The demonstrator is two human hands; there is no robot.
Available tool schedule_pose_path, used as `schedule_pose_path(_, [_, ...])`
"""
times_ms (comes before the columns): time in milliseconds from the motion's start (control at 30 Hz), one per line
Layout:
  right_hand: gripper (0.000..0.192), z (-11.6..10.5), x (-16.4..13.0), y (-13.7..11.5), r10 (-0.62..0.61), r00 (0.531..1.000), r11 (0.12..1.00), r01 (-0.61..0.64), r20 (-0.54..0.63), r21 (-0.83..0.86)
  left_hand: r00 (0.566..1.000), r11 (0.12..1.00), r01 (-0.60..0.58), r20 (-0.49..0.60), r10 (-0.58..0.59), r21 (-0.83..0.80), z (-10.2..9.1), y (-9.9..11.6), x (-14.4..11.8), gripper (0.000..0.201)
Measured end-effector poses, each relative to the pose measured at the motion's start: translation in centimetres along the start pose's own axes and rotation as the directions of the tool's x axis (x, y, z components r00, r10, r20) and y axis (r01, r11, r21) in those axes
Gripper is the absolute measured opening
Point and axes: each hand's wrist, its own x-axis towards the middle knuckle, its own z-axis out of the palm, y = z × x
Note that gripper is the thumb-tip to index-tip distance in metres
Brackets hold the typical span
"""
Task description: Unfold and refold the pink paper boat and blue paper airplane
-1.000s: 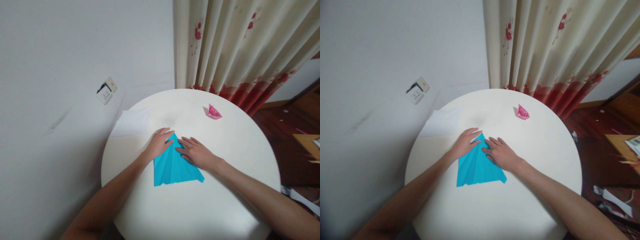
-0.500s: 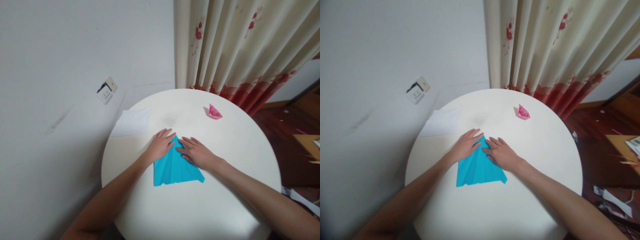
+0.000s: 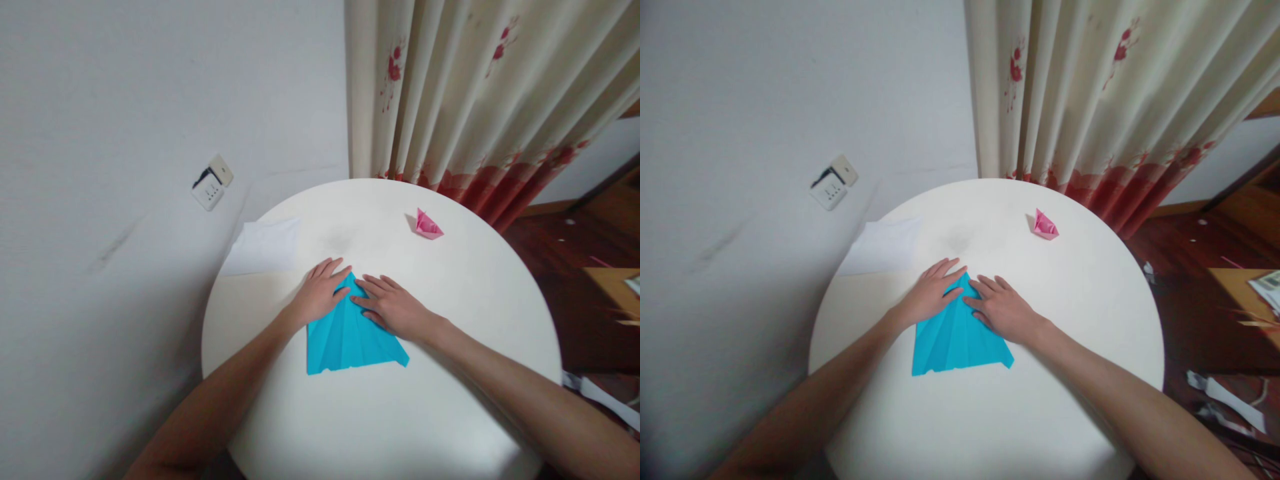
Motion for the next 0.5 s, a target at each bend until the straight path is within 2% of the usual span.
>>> schedule_pose_path(500, [0.044,0.10,-0.05,-0.02,0.006,1.000,1.000,-0.006,-0.004,0.008,1.000,1.000,-0.007,0.007,0.007,0.022,0.00,0.09,0.01,0.053])
